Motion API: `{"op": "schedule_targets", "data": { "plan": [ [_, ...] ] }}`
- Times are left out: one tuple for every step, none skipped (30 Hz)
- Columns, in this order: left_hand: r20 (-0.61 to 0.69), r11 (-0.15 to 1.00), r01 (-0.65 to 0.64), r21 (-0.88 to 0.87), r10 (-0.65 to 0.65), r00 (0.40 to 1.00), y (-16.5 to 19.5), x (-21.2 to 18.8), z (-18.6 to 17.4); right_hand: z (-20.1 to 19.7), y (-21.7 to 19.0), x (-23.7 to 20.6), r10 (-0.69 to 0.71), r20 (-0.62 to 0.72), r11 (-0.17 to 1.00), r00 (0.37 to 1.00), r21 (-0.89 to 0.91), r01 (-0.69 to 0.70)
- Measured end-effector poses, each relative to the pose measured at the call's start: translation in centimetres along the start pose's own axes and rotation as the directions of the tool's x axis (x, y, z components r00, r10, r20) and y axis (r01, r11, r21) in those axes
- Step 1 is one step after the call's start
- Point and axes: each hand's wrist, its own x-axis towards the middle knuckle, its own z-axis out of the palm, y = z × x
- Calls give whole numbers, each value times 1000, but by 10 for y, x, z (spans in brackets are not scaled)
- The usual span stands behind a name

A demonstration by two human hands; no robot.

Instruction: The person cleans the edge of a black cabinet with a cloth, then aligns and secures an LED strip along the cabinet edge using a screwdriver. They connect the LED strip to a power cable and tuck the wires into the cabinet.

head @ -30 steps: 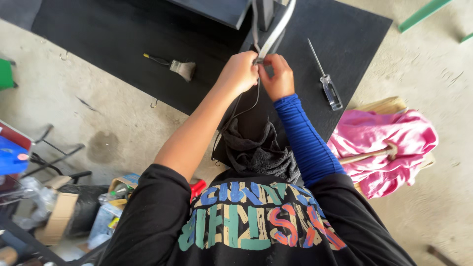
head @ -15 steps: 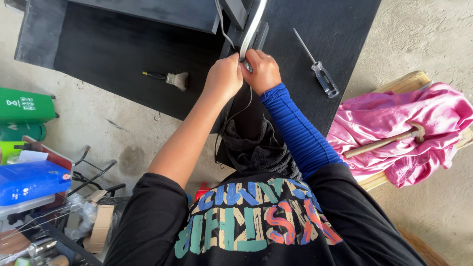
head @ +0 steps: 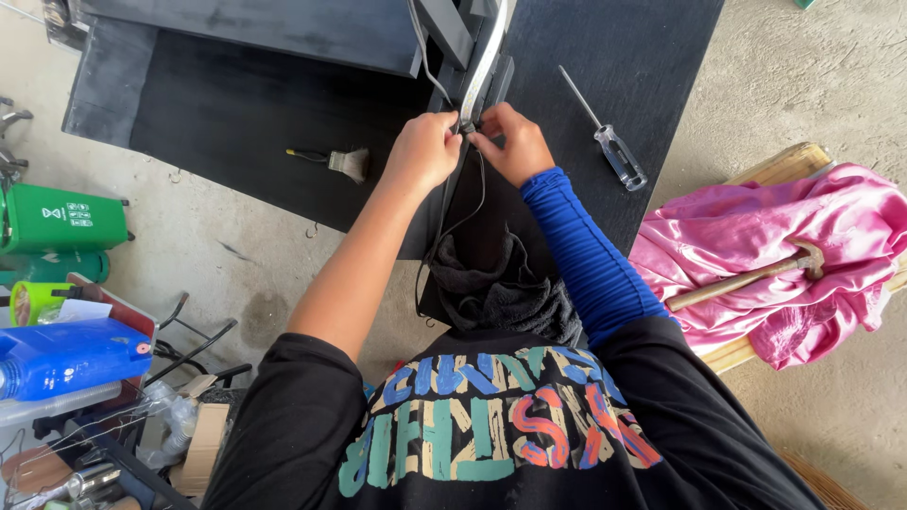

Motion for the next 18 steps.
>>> {"op": "schedule_targets", "data": {
  "plan": [
    [-50,1000,-21,-4,21,999,0,-2,1,-1,2,-3,62,-6,998,998,32,-62],
    [-99,999,-42,-6,41,994,0,-4,2,-2,4,-6,67,-7,998,998,16,-66],
    [-94,1000,-8,-21,6,996,-1,-5,1,-3,5,-8,72,-9,997,997,1,-71],
    [-87,999,25,-36,-28,996,-2,-5,-1,-4,7,-10,78,-11,997,997,-15,-78],
    [-79,997,60,-51,-64,995,-4,-5,-3,-5,7,-11,55,-29,998,998,-9,-56],
    [-134,1000,22,-13,-24,991,-5,-5,-4,-6,6,-10,32,-47,999,998,-3,-33],
    [-189,1000,-14,27,19,982,-7,-3,-6,-8,5,-9,8,-64,1000,998,1,-8],
    [-242,996,-49,69,64,968,-9,-2,-7,-10,4,-6,-13,-57,1000,998,-27,11],
    [-249,999,-27,44,37,968,-11,0,-7,-13,2,0,-35,-49,998,998,-55,32],
    [-254,1000,-5,20,10,967,-12,1,-7,-15,1,5,-57,-41,995,998,-83,53],
    [-256,1000,17,-6,-18,967,-14,1,-5,-18,-2,9,-42,-6,990,999,-132,41],
    [-249,1000,27,-7,-28,968,-16,2,-4,-20,-4,14,-24,30,983,999,-181,29],
    [-243,999,37,-9,-38,969,-18,2,-2,-21,-6,17,-6,65,973,998,-229,21],
    [-239,999,46,-10,-47,970,-20,3,0,-21,-8,19,-79,37,955,996,-282,86],
    [-289,997,-70,23,74,955,-22,4,2,-22,-9,22,-155,15,930,988,-336,151],
    [-334,981,-182,63,193,923,-25,5,4,-22,-9,24,-234,-2,896,972,-389,215],
    [-372,952,-287,108,307,876,-27,5,5,-23,-9,26,-223,23,884,974,-415,213],
    [-403,955,-278,104,297,866,-29,5,9,-23,-9,27,-211,48,873,976,-441,210]
  ]
}}
